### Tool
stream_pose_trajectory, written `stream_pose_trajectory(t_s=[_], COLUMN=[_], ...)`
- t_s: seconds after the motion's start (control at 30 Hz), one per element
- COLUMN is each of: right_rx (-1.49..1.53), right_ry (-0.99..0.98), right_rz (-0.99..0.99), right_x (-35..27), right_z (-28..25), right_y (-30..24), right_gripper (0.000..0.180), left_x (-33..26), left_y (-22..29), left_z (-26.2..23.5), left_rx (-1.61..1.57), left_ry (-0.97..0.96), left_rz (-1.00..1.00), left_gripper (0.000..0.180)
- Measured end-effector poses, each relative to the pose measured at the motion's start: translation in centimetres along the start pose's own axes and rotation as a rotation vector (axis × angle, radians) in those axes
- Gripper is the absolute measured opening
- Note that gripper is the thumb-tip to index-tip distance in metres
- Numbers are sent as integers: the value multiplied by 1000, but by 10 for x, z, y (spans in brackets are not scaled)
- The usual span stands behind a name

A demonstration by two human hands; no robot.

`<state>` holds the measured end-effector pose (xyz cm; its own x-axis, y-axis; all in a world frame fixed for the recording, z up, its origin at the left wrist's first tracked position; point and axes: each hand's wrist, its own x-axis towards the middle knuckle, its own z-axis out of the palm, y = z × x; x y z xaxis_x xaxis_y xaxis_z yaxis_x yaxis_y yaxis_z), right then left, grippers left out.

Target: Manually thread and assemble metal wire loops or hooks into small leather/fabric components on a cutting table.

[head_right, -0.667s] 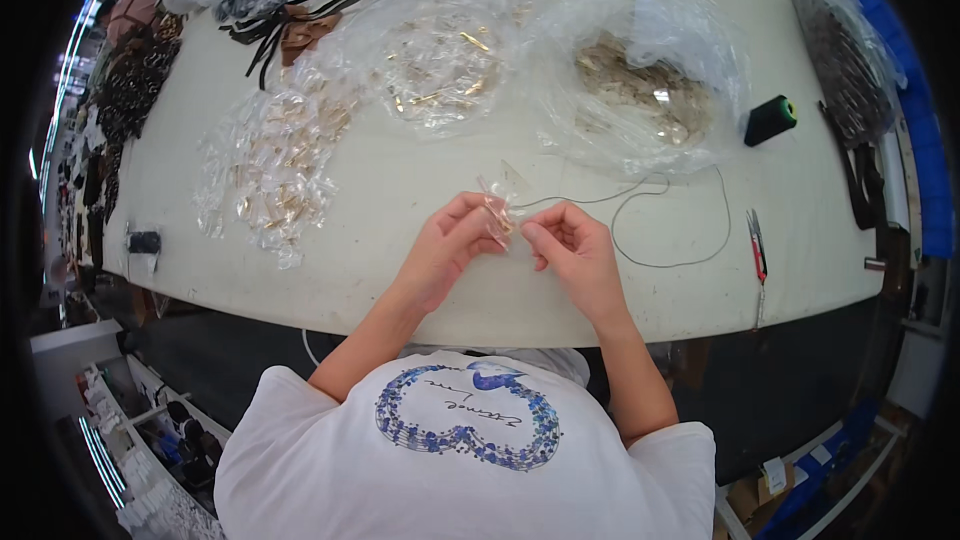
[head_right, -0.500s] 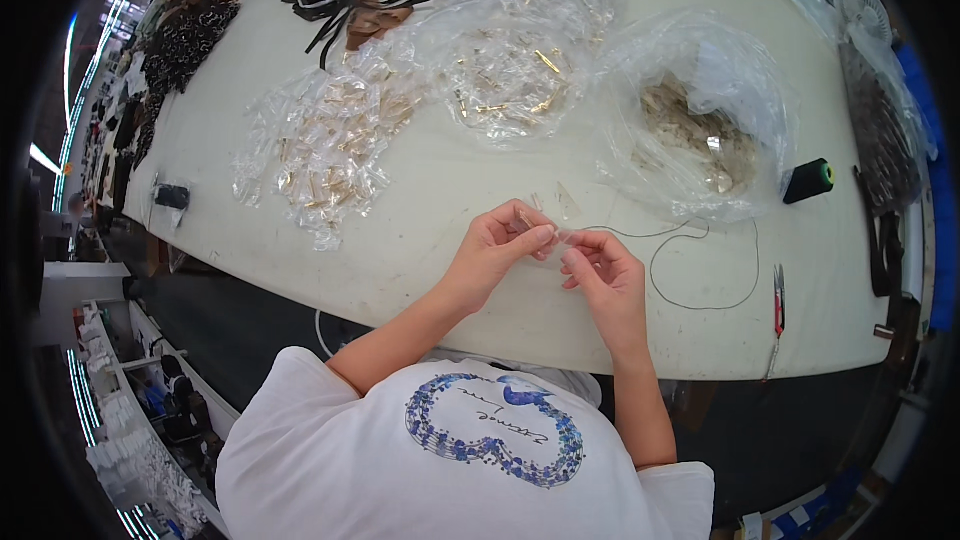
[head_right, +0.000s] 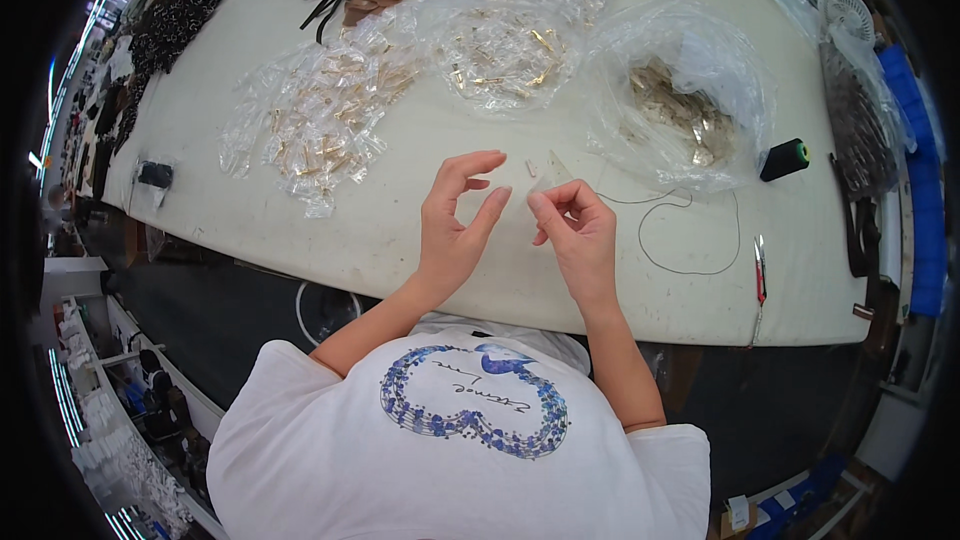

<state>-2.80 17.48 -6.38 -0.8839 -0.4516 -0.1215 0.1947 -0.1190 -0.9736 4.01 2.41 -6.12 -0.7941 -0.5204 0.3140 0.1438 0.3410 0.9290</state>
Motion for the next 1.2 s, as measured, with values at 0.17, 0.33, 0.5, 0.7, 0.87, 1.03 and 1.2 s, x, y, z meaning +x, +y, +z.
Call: stream_pose_trajectory(t_s=[0.17, 0.33, 0.5, 0.7, 0.87, 1.03, 1.2], right_rx=[-7, -77, -98, -324, -460, -546, -651], right_ry=[-39, -37, -54, 29, 20, -35, 23], right_rz=[-37, -27, -3, -54, -105, -143, -221], right_x=[7, 12, 24, 28, 37, 43, 44], right_z=[8, 7, -6, -11, -15, -9, 1], right_y=[-4, 1, 1, 5, 12, 5, 5], right_gripper=[13, 13, 12, 10, 9, 7, 10], left_x=[-7, 6, 17, 28, 38, 44, 43], left_y=[9, -4, -5, -20, -34, -32, -38], left_z=[0, 0, 14, 28, 27, 17, 20], left_rx=[-170, -87, -28, 76, 57, 179, 151], left_ry=[-240, -262, -307, -330, -470, -529, -507], left_rz=[-101, -148, -71, -23, -127, -125, -127], left_gripper=[23, 24, 22, 14, 11, 11, 9])
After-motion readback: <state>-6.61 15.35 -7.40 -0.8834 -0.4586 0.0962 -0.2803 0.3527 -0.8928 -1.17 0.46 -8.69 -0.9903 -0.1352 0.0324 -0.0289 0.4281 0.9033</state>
